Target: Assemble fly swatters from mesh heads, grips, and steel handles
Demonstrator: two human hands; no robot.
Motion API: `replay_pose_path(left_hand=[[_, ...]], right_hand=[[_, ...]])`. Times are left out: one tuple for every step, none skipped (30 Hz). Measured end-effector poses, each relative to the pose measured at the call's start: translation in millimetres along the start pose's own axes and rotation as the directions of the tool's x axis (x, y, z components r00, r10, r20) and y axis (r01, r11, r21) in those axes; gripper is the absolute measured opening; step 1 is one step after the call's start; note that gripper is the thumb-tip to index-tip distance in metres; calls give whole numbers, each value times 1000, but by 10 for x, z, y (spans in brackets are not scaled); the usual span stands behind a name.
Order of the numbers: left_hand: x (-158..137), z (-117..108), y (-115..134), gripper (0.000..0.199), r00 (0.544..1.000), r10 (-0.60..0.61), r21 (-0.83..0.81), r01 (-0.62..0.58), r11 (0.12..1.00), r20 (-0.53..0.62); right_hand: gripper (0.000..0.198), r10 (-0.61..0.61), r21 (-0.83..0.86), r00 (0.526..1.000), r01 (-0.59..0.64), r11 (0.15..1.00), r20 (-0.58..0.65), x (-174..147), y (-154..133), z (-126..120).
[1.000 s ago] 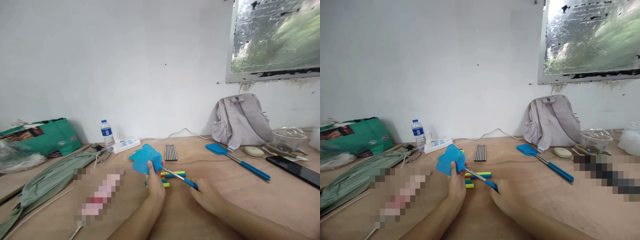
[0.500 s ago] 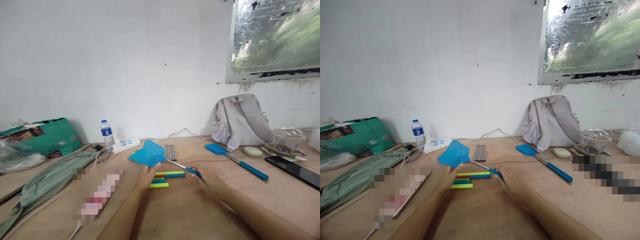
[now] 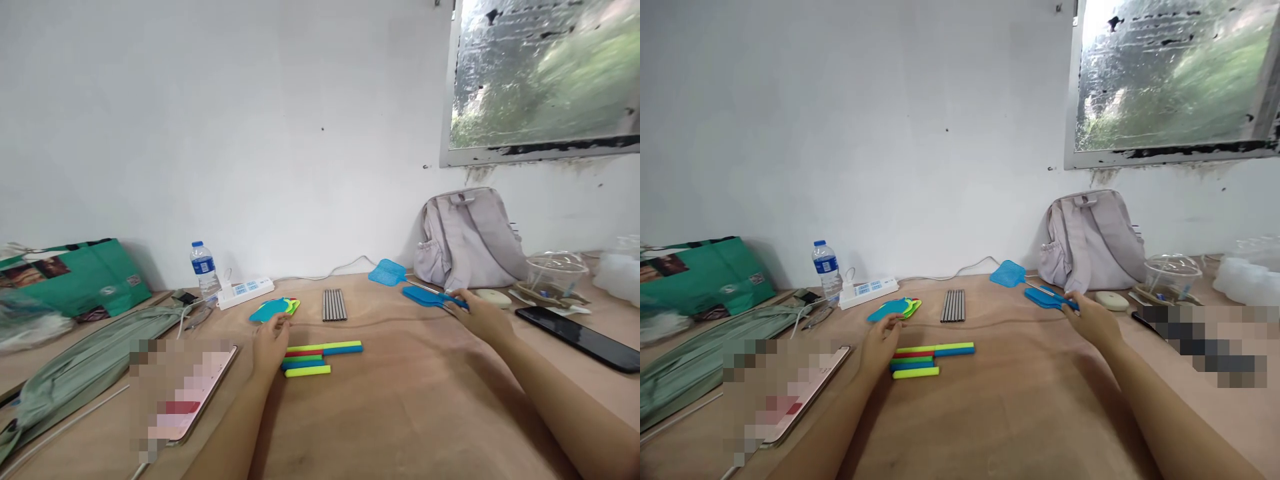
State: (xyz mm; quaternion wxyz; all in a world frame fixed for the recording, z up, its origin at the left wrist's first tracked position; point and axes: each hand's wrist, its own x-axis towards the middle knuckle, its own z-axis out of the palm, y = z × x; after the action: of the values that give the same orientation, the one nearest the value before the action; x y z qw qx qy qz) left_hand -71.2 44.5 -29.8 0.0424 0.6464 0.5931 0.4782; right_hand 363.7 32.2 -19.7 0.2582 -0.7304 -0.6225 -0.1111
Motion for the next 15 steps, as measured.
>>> replay_pose_path(left_hand=[[6, 1, -17, 21, 999, -36, -8, 35, 999, -3], [13, 1, -34, 21, 997, -75, -25, 75, 997, -5], [18, 0, -50, 21, 993, -118, -50, 117, 992, -7], [23, 0, -65, 20, 987, -159, -80, 157, 984, -11], [27, 0, -78, 20, 981, -196, -112, 193, 975, -14], [31, 2, -88, 20, 974, -227, -142, 223, 965, -16], [33, 4, -95, 20, 967, -255, -167, 248, 954, -16], [35, 6, -99, 21, 961, -278, -189, 270, 944, -14], [37, 9, -99, 21, 955, -296, -209, 287, 935, -11], [39, 11, -97, 21, 951, -308, -228, 298, 927, -9], [41, 13, -92, 22, 948, -317, -245, 305, 920, -8], [43, 13, -87, 21, 946, -323, -260, 310, 914, -8], [45, 12, -80, 21, 944, -330, -273, 315, 909, -9], [46, 10, -74, 20, 941, -338, -281, 321, 904, -12], [47, 7, -67, 20, 937, -349, -285, 331, 899, -12]], right_hand=[[34, 47, -18, 999, -47, 999, 1, 16, 100, -11], [35, 87, -29, 996, -87, 996, -1, 26, 183, -28], [34, 121, -37, 993, -121, 992, -2, 32, 247, -51], [34, 150, -45, 989, -150, 988, -3, 34, 292, -78], [33, 173, -53, 985, -172, 984, -1, 32, 321, -110], [33, 187, -61, 982, -186, 981, 8, 29, 337, -142], [34, 195, -67, 980, -194, 979, 22, 24, 344, -174], [35, 198, -68, 979, -196, 978, 37, 19, 348, -201], [35, 196, -63, 979, -193, 979, 51, 15, 352, -222], [35, 192, -53, 979, -189, 980, 61, 13, 361, -233], [36, 190, -43, 980, -188, 981, 64, 14, 376, -235], [36, 194, -34, 979, -192, 981, 61, 18, 399, -229], [36, 202, -28, 978, -201, 979, 58, 26, 428, -215], [37, 213, -23, 975, -211, 977, 59, 37, 462, -197], [38, 229, -19, 971, -228, 973, 65, 49, 498, -178]])
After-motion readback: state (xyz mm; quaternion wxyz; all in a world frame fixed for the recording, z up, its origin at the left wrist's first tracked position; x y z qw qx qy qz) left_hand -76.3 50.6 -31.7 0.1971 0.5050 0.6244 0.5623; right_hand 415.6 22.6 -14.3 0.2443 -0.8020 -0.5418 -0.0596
